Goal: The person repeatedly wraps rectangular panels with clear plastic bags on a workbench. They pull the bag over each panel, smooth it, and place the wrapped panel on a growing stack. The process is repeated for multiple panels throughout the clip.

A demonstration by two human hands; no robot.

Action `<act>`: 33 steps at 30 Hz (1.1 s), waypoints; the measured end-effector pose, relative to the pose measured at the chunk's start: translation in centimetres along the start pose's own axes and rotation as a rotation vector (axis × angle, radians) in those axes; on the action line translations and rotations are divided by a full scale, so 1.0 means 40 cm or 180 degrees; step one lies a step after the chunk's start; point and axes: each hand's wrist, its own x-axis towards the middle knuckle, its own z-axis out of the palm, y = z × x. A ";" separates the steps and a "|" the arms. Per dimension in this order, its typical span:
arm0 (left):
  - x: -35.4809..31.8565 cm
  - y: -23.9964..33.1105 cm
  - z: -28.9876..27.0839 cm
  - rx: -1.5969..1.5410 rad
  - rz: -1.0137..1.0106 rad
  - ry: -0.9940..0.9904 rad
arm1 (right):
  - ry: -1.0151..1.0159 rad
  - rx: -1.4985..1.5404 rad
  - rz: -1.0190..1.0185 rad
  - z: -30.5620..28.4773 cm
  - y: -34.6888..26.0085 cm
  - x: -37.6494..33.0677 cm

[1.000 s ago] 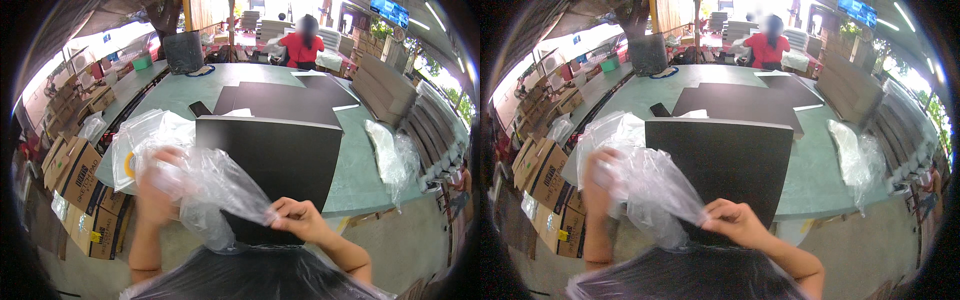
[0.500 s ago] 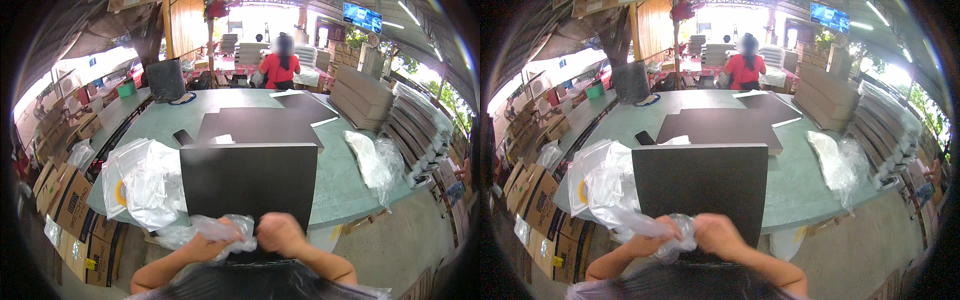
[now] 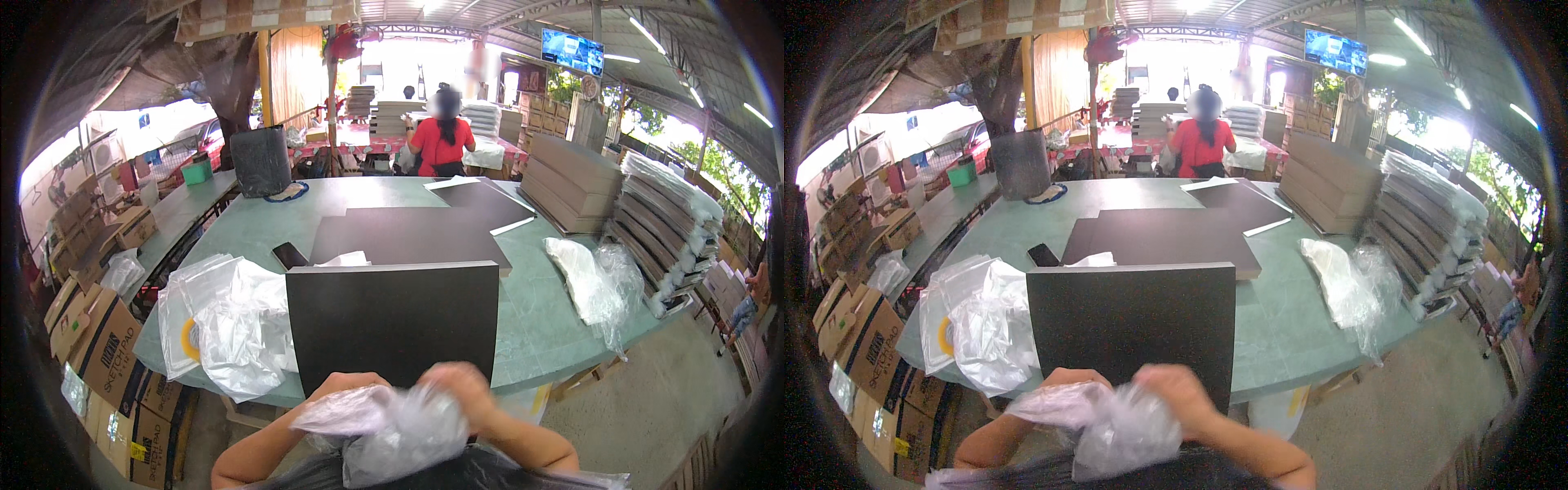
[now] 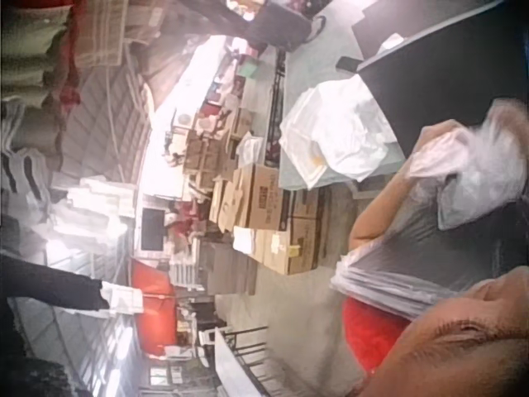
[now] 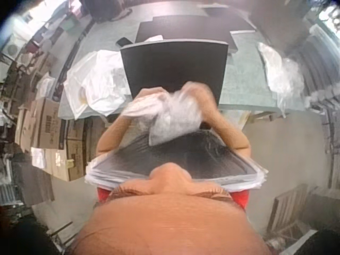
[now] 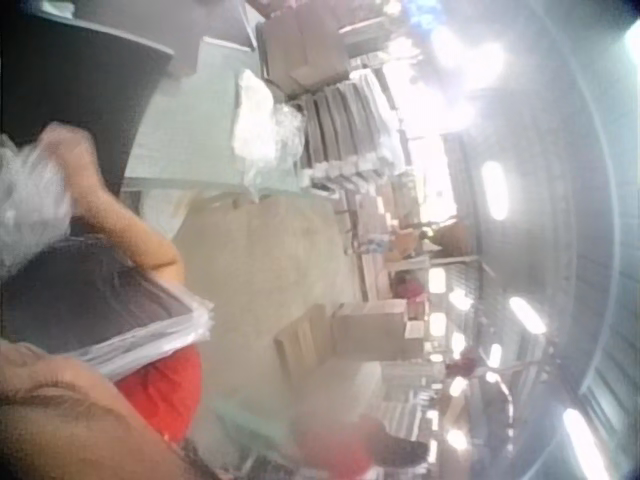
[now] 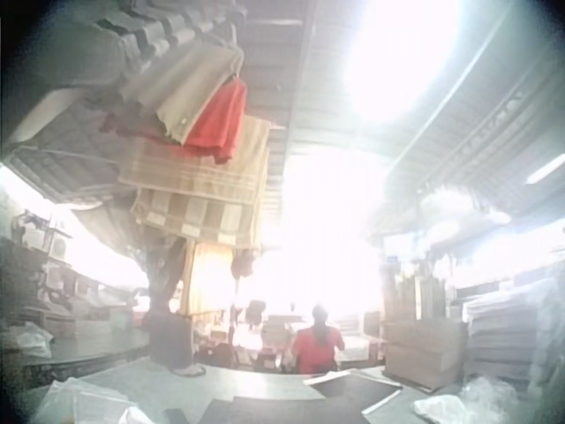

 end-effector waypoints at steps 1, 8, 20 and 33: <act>0.011 0.000 0.000 -0.0547 0.0184 -0.0054 | -0.0168 -0.1108 0.0147 0.000 0.060 0.000; -0.031 0.026 -0.020 -0.0974 -0.0092 -0.0099 | 0.0158 -0.0768 0.0105 0.001 -0.063 -0.020; 0.019 -0.002 -0.038 -0.2202 -0.0097 0.1388 | -0.0384 0.0027 0.0020 -0.067 0.084 0.009; 0.011 -0.011 0.011 0.2032 0.0447 0.0721 | -0.0111 -0.3405 -0.1632 -0.020 0.016 0.082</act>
